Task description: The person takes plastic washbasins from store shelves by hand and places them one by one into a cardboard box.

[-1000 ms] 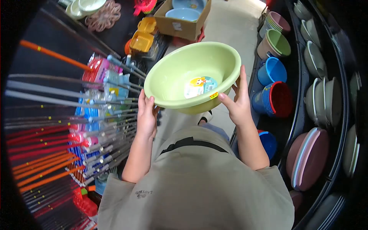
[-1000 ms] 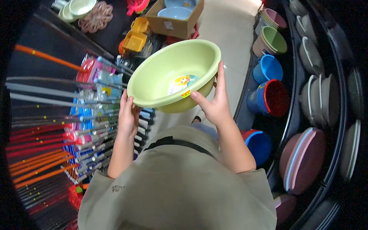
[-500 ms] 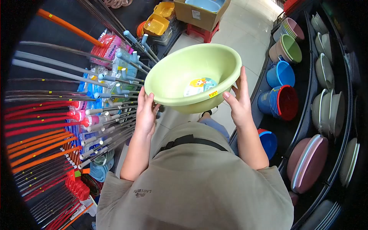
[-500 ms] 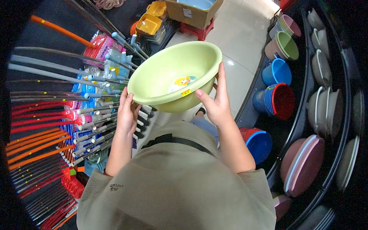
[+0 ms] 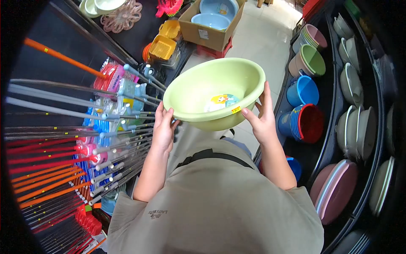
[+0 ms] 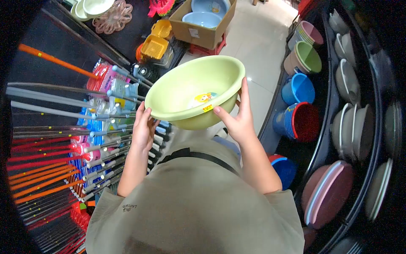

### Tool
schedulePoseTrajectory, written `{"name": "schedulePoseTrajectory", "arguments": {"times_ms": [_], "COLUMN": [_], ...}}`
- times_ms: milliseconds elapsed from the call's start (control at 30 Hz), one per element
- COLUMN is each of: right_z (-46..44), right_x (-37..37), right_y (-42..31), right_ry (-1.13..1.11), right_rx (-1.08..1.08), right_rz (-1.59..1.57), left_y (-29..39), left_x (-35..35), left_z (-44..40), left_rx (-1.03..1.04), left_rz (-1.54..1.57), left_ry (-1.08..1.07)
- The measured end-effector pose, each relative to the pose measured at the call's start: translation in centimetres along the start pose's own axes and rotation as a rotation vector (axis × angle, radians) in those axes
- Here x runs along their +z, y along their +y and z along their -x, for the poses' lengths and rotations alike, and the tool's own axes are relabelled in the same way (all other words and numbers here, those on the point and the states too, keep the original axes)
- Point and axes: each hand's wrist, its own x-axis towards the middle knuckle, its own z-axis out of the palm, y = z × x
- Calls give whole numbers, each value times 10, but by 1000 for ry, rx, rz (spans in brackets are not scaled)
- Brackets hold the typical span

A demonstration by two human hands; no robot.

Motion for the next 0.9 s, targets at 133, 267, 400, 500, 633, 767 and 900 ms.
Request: {"name": "schedulePoseTrajectory", "arguments": {"times_ms": [133,267,400,500,633,767,900], "right_z": [-35,-67,-97,-117,-149,-188,-250], "right_x": [-34,-68,-92,-95,-89,-80,-64], "right_y": [1,20,44,61,81,107,129], "right_ry": [-6,-46,-80,-103,-98,-78,-23], "right_rx": [32,17,59,81,146,241,260], "right_rz": [-121,-279,-311,-325,-364,-425,-406], "left_y": [17,17,3,0,-5,-3,6], "left_x": [45,78,103,112,114,119,133], "left_z": [-23,-50,-79,-98,-137,-206,-314], "left_rx": [6,-54,-46,-123,-99,-42,-34], "left_rz": [49,125,154,217,221,146,-97], "left_ry": [-9,-59,62,62,44,-8,-83]}}
